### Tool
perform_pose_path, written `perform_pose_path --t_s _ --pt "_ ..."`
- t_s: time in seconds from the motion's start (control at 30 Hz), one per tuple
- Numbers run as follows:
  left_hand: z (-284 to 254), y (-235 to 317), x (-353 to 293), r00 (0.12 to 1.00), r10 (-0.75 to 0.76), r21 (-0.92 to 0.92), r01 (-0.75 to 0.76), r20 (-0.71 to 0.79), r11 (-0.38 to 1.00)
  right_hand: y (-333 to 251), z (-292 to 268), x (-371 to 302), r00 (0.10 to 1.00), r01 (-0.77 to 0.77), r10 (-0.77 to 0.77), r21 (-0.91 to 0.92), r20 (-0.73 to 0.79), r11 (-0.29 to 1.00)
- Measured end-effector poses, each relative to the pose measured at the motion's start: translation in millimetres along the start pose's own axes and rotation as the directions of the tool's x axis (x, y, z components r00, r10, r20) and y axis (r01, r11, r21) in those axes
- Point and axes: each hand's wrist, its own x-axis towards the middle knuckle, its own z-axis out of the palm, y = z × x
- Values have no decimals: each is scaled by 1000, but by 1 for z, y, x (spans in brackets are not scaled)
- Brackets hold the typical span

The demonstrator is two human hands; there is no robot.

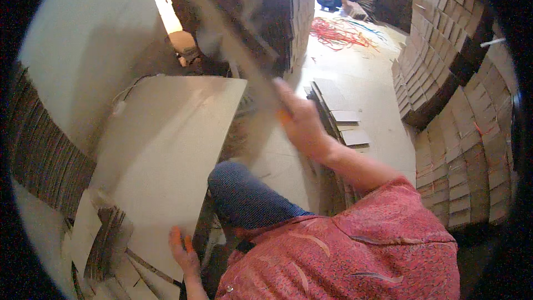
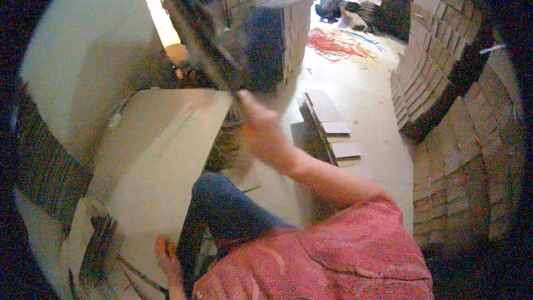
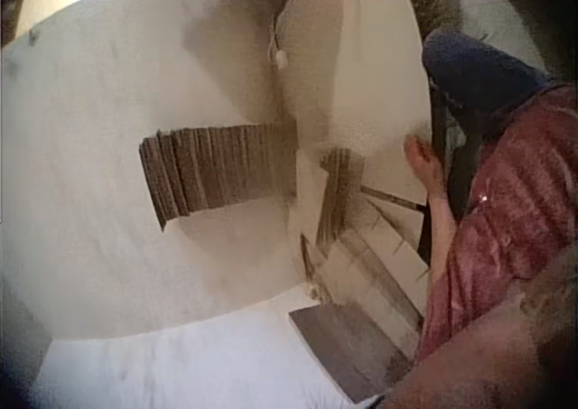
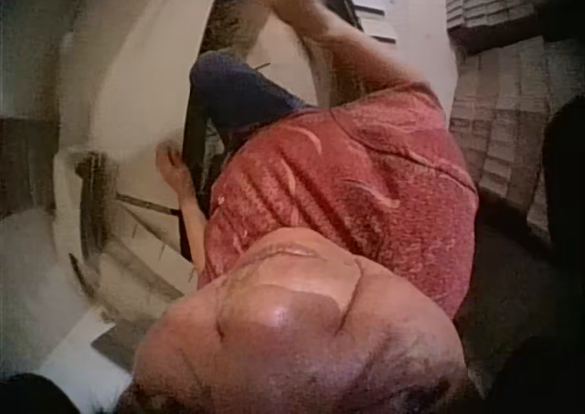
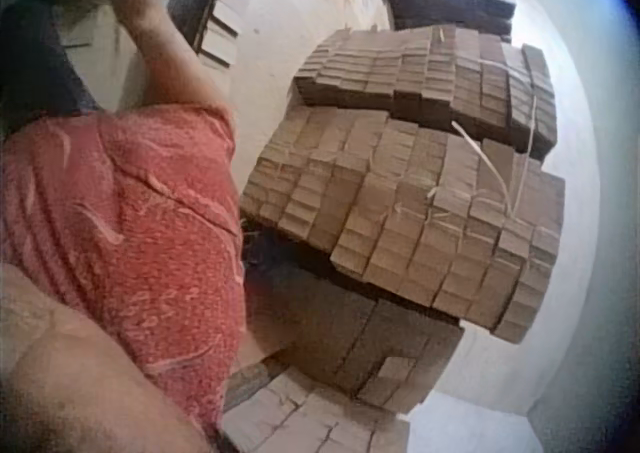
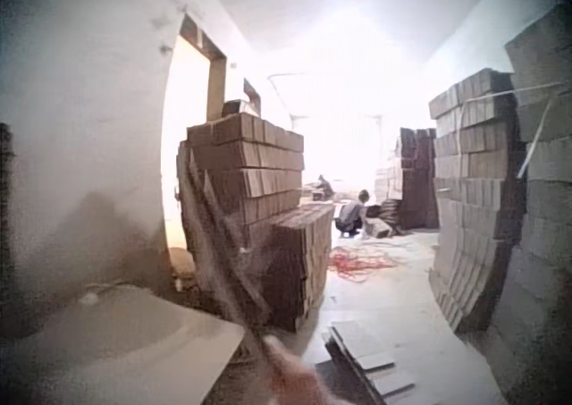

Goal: The person sits on the floor and repeatedly folds pre-cut cardboard sheets into multi-compartment dividers. They pick up a flat sheet, fold along scored lines to form compartments, and place the finished piece aside. The process is repeated with multiple sheets.

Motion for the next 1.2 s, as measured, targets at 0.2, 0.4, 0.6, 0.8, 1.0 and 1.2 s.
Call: perform_pose_path --t_s 0.2,0.4,0.6,0.8,1.0,1.2 --pt "-7 13 4 999 49 159 -47 -12 986 142 -84 -75 996 -65 83 -816 -21 574" --pt "-64 -70 39 977 -42 -59 30 -210 998 270 -107 -263 421 -321 907 -936 -5 144" --pt "-187 -121 125 899 339 865 81 -278 495 274 -99 -286 481 -257 877 -956 1 142" --pt "-245 -203 173 874 -424 -70 419 -236 905 273 -94 -266 437 -177 897 -972 65 157" --pt "-260 -180 193 964 -253 356 263 -76 896 197 -44 -188 814 -114 546 -867 198 485" --pt "-240 -69 186 952 27 187 32 -305 982 49 57 -91 978 22 -62 196 202 980"
